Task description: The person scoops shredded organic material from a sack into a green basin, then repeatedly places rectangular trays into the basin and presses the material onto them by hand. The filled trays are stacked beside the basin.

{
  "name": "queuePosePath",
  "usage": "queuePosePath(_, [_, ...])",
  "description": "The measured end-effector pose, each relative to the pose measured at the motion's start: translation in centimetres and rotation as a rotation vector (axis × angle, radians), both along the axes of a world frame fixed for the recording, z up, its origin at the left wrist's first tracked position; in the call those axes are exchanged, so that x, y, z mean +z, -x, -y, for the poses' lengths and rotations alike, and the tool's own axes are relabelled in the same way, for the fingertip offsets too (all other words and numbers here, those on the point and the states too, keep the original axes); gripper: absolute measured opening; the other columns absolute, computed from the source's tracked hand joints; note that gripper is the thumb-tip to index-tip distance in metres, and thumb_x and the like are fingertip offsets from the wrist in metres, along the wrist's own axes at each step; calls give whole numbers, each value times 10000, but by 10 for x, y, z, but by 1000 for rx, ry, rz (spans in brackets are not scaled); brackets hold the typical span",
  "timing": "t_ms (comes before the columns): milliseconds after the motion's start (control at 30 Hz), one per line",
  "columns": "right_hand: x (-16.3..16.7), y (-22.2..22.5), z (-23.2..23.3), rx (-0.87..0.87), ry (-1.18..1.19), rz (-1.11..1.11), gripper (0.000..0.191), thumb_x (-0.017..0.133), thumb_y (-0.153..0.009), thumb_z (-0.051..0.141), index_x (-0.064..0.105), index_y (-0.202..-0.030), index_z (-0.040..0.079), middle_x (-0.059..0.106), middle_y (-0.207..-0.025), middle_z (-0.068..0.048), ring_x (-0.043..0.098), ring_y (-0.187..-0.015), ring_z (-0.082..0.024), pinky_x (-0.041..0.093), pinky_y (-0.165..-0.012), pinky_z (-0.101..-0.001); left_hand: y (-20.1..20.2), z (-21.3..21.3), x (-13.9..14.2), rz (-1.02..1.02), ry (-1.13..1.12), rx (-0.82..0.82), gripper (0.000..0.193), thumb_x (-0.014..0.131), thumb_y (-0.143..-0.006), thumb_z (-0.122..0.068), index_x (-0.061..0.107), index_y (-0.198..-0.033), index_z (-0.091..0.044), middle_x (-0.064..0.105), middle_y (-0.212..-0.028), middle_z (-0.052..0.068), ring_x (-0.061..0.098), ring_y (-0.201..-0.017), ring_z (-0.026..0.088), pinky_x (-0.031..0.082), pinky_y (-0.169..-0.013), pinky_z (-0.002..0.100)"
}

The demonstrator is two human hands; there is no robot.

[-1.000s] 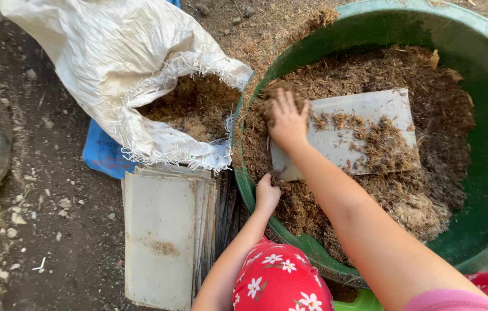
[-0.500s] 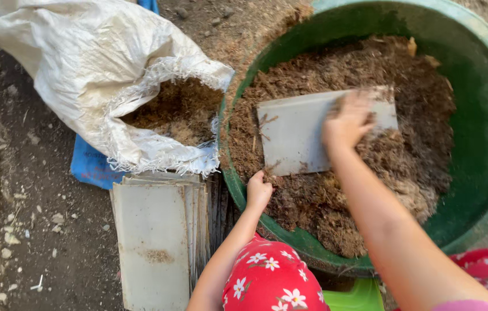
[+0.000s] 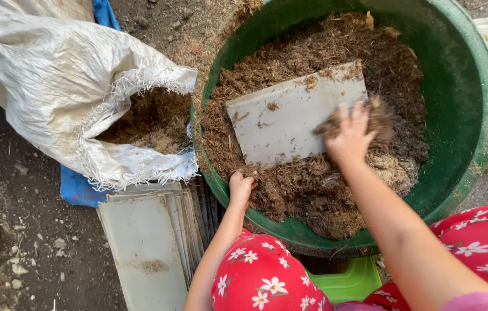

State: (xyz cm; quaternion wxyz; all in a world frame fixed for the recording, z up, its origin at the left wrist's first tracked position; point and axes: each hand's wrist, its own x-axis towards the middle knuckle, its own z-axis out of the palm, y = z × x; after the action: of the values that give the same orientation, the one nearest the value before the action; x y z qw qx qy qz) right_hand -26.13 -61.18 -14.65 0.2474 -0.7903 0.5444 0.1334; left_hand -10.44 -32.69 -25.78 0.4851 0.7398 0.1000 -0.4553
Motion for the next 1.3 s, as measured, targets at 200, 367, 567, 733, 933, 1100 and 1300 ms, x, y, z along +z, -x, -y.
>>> queuePosePath(200, [-38,57,87,-444,-1,8,747,381,-1048,551,18,-1649,295,26,-1733,-45,37,-1593,-287,3,-1193,-749,0,4,10,1,69,-15,341,548,-874,90,611,-1204,30,653,-1089,104,668,-908,229,598,-734,359])
queuePosePath(367, [-79,109,75,-230,67,-125,847,662,-913,412,225,-1639,429,190,-1701,-126,309,-1454,-435,286,-1120,-728,0,6,15,-1,117,-6,334,554,-870,67,639,-1188,8,683,-1060,76,675,-913,199,595,-736,339])
queuePosePath(567, [-81,137,84,-296,135,15,676,823,-802,344,618,-1439,242,407,-1542,-280,592,-1181,-454,516,-1001,-522,3,17,32,38,170,18,351,650,-946,-202,665,-1236,-4,719,-1097,106,677,-883,171,555,-674,294])
queuePosePath(733, [-43,78,84,-351,110,302,603,790,-865,339,646,-1417,144,586,-1410,-236,637,-1164,-359,519,-1022,-482,4,25,36,215,27,-9,656,682,-977,-351,448,-1422,71,624,-1218,101,674,-937,158,600,-669,307])
queuePosePath(933, [9,-51,15,-31,78,282,859,584,-978,543,103,-1637,273,28,-1713,-98,48,-1535,-327,163,-1176,-629,2,24,29,252,273,14,572,727,-947,-195,510,-1386,101,683,-1248,123,664,-1049,145,530,-849,268])
queuePosePath(1100, [11,-122,-77,471,220,311,541,581,-984,485,420,-1498,431,49,-1732,4,-40,-1582,-292,-74,-1170,-714,2,23,25,265,229,-43,402,698,-945,-132,611,-1285,65,721,-1193,132,658,-1009,178,509,-890,305])
queuePosePath(1300, [-11,-168,-87,868,326,515,473,621,-942,363,572,-1400,256,246,-1668,-78,196,-1525,-346,90,-1145,-775,9,15,17,323,304,-54,325,673,-946,-71,621,-1260,-7,732,-1185,83,672,-1039,157,510,-918,278])
